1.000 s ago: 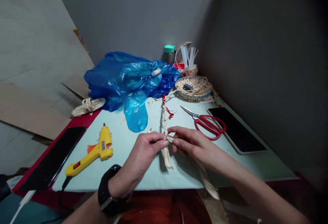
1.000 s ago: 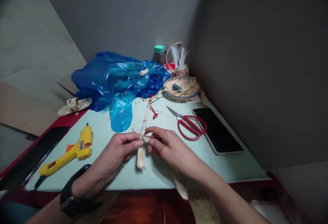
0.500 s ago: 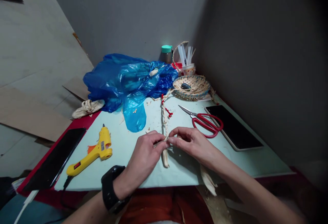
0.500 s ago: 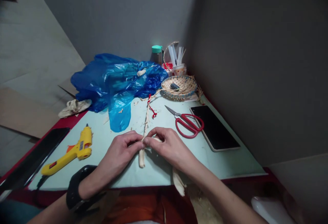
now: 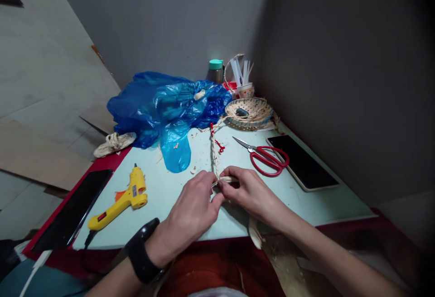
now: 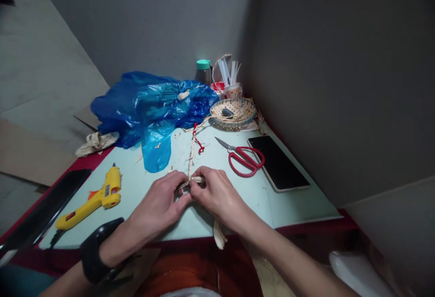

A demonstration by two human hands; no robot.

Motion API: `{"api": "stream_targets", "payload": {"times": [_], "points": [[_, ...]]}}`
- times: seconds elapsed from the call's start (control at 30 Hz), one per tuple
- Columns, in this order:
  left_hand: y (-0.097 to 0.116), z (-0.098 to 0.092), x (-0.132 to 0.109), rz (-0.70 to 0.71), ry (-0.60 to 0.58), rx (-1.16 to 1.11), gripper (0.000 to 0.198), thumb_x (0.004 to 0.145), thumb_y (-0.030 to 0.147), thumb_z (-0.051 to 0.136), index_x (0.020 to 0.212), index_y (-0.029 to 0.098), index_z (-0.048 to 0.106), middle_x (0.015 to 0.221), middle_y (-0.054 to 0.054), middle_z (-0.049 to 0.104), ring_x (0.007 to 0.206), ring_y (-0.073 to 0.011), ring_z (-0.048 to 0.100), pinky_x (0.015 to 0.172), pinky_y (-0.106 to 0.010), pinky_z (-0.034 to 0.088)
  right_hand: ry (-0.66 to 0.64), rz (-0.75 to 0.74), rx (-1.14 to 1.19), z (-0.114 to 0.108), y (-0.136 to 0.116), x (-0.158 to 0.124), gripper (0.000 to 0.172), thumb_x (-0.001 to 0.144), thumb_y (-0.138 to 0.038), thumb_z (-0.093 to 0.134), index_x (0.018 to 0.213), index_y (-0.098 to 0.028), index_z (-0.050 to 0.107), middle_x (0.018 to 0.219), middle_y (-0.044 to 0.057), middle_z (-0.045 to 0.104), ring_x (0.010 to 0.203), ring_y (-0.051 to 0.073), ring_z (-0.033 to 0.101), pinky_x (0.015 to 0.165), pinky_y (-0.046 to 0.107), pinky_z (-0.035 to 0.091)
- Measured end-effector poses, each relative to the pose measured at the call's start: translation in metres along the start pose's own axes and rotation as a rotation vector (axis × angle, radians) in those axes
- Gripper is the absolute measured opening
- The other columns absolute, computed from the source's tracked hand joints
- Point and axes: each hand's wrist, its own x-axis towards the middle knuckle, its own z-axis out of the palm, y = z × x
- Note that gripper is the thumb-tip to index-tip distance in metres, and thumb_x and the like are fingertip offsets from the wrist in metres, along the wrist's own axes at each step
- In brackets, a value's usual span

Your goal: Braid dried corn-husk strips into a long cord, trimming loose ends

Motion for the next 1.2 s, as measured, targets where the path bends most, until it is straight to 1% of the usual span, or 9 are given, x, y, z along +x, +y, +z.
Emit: {"api": "stream_targets", "payload": {"times": [0.1,0.2,0.3,0.4,0.53,0.73,0.9,1.0,1.2], "points": [[-0.005,-0.007,0.006,-0.075,-0.104,-0.203,0.016,0.08,0.031,0.058,0.078,0.016,0.058,0.072,0.0,0.056,0.065,-0.0133,0.046,0.06,-0.026,0.032,-0.043,-0.074,-0.002,-0.006,0.005,0.001,0.014,0.085,-0.023,0.048,0.082,-0.015,0.059,0.075,0.002,0.062,0.068,0.013,0.053,0.059,0.022,0.035],[-0.012,-0.008,0.012,-0.191,-0.196,-0.55,0.023,0.081,0.035,0.055,0.074,0.014,0.06,0.056,0.005,0.044,0.051,-0.0085,0.034,0.049,-0.023,0.024,-0.13,-0.093,0.012,-0.012,0.011,0.002,0.02,0.087,-0.025,0.047,0.077,-0.014,0.061,0.07,0.001,0.06,0.062,0.011,0.047,0.056,0.022,0.033],[-0.018,-0.004,0.014,-0.279,-0.177,-0.73,0.021,0.079,0.032,0.057,0.073,0.012,0.061,0.047,0.008,0.032,0.044,-0.0058,0.023,0.044,-0.023,0.015,-0.154,-0.087,0.011,-0.015,0.012,0.002,0.024,0.089,-0.028,0.048,0.074,-0.014,0.061,0.065,0.0,0.057,0.057,0.01,0.042,0.054,0.022,0.031],[-0.021,-0.001,0.014,-0.296,-0.137,-0.799,0.016,0.075,0.027,0.061,0.073,0.011,0.061,0.047,0.008,0.035,0.043,-0.0044,0.022,0.042,-0.022,0.013,-0.135,-0.092,-0.017,-0.014,0.01,0.002,0.024,0.089,-0.028,0.048,0.074,-0.014,0.06,0.065,0.0,0.057,0.058,0.01,0.043,0.054,0.022,0.03],[-0.023,0.003,0.013,-0.333,-0.162,-0.965,0.018,0.077,0.029,0.062,0.083,0.012,0.061,0.05,0.008,0.034,0.041,-0.0042,0.02,0.039,-0.022,0.012,-0.106,-0.094,-0.087,-0.013,0.007,-0.002,0.021,0.091,-0.028,0.046,0.078,-0.016,0.058,0.07,0.001,0.061,0.063,0.012,0.05,0.058,0.023,0.033],[-0.016,0.007,0.014,-0.414,-0.124,-0.986,0.016,0.075,0.028,0.065,0.077,0.013,0.059,0.047,0.009,0.033,0.039,-0.0026,0.019,0.038,-0.021,0.01,-0.06,-0.137,-0.16,-0.011,0.004,-0.01,0.02,0.094,-0.027,0.043,0.085,-0.018,0.058,0.074,-0.001,0.065,0.066,0.011,0.055,0.063,0.022,0.036],[-0.014,0.01,0.015,-0.419,-0.061,-0.912,0.016,0.073,0.027,0.066,0.072,0.013,0.059,0.05,0.008,0.038,0.041,-0.0019,0.022,0.04,-0.02,0.012,0.037,-0.159,-0.372,-0.006,0.004,-0.011,0.02,0.094,-0.025,0.044,0.083,-0.017,0.059,0.072,0.001,0.06,0.063,0.013,0.051,0.06,0.025,0.033],[-0.015,0.012,0.015,-0.398,-0.038,-0.905,0.017,0.073,0.027,0.066,0.07,0.013,0.058,0.052,0.007,0.04,0.043,-0.0022,0.024,0.042,-0.02,0.013,0.087,-0.164,-0.407,-0.005,0.002,-0.012,0.019,0.092,-0.022,0.044,0.082,-0.016,0.059,0.075,0.003,0.061,0.066,0.014,0.051,0.062,0.025,0.034],[-0.013,0.009,0.014,-0.406,-0.069,-0.922,0.017,0.072,0.028,0.066,0.07,0.013,0.057,0.048,0.008,0.036,0.041,-0.0025,0.02,0.041,-0.021,0.011,0.032,-0.119,-0.312,-0.013,0.0,-0.011,0.022,0.091,-0.025,0.045,0.084,-0.016,0.063,0.071,0.001,0.063,0.065,0.013,0.053,0.061,0.025,0.033]]}}
